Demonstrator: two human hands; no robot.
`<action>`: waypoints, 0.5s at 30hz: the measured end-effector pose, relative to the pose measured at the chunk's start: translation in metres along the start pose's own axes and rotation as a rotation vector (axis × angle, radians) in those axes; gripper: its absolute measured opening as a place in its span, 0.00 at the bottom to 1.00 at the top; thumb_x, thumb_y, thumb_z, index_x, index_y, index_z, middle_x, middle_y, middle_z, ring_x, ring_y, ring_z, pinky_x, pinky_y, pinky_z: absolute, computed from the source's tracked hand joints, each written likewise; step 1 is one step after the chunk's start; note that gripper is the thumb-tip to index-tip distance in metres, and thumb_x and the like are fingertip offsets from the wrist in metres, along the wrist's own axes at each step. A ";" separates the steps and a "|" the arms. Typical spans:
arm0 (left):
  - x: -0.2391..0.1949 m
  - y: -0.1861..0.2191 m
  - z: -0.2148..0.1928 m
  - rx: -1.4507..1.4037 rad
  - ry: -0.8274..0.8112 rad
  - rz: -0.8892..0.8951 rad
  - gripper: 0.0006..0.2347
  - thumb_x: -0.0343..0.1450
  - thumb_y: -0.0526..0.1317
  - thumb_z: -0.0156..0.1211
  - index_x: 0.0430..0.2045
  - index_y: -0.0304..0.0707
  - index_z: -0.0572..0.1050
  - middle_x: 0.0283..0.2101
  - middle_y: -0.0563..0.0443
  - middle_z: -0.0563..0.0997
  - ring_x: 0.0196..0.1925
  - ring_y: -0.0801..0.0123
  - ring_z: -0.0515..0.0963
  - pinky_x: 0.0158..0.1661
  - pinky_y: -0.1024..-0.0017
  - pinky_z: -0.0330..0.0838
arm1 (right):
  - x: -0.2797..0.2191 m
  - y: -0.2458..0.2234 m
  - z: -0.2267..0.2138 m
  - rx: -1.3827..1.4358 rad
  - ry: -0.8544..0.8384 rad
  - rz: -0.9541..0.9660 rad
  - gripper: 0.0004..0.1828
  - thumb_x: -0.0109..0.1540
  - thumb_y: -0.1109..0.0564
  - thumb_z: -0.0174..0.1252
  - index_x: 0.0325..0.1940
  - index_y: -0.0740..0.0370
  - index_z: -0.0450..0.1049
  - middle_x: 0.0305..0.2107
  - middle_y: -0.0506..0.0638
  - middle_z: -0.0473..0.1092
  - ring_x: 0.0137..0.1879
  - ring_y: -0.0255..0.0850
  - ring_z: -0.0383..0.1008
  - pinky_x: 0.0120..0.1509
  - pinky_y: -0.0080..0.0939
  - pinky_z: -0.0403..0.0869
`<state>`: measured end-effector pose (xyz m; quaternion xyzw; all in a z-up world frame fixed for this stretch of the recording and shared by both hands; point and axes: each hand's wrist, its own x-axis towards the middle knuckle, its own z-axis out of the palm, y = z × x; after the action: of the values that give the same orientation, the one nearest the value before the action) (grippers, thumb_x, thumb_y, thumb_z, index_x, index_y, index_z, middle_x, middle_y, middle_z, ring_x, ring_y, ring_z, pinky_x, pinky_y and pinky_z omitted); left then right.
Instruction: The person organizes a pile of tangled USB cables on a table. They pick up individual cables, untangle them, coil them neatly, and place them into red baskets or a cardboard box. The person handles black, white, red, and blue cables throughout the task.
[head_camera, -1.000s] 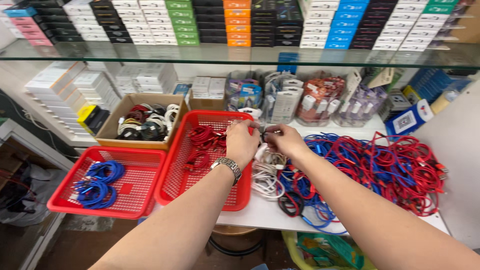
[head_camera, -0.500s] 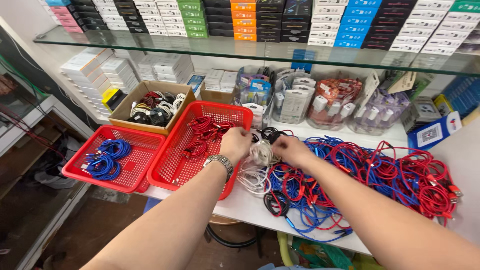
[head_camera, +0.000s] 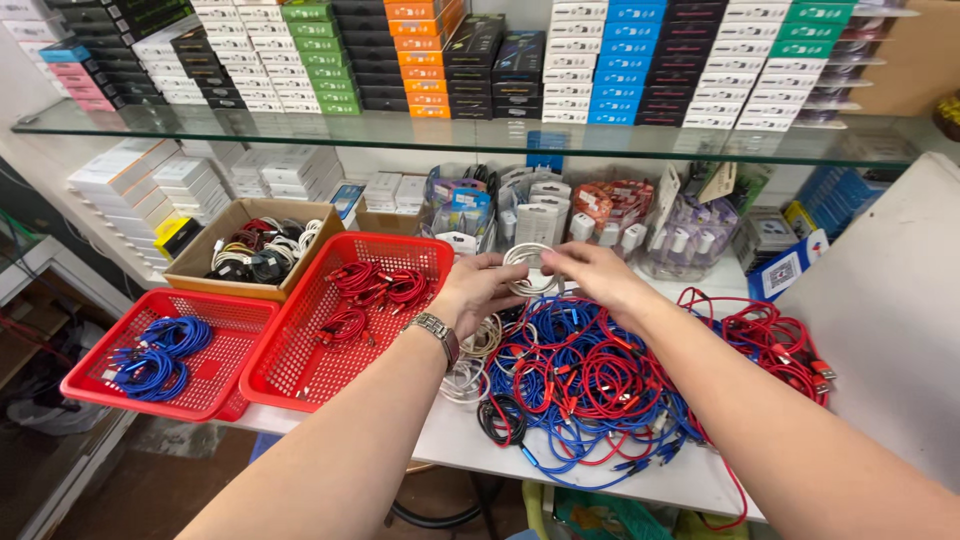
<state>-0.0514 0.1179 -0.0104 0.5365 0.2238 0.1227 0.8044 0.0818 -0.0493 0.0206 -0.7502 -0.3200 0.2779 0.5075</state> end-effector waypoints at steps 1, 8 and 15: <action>-0.001 0.002 0.004 -0.036 -0.038 -0.014 0.12 0.71 0.35 0.63 0.47 0.28 0.74 0.45 0.44 0.80 0.48 0.62 0.83 0.49 0.65 0.83 | -0.003 0.000 -0.004 -0.161 0.021 -0.042 0.21 0.64 0.47 0.61 0.58 0.59 0.76 0.49 0.50 0.77 0.54 0.36 0.74 0.58 0.38 0.70; -0.004 -0.004 0.036 0.020 -0.037 0.061 0.11 0.68 0.32 0.65 0.42 0.27 0.74 0.42 0.42 0.81 0.42 0.62 0.84 0.43 0.64 0.85 | -0.018 0.000 -0.021 -0.123 0.109 -0.102 0.24 0.58 0.51 0.65 0.56 0.62 0.76 0.45 0.53 0.79 0.48 0.39 0.79 0.52 0.40 0.76; -0.037 0.004 0.051 0.648 0.444 0.350 0.12 0.67 0.36 0.68 0.38 0.26 0.75 0.30 0.39 0.84 0.27 0.60 0.86 0.28 0.66 0.80 | -0.040 0.003 -0.013 0.577 -0.016 0.145 0.20 0.60 0.45 0.62 0.51 0.58 0.77 0.36 0.46 0.74 0.42 0.34 0.75 0.52 0.41 0.77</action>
<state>-0.0584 0.0627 0.0185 0.7520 0.3239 0.2932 0.4935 0.0668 -0.0884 0.0255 -0.5938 -0.1774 0.3988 0.6760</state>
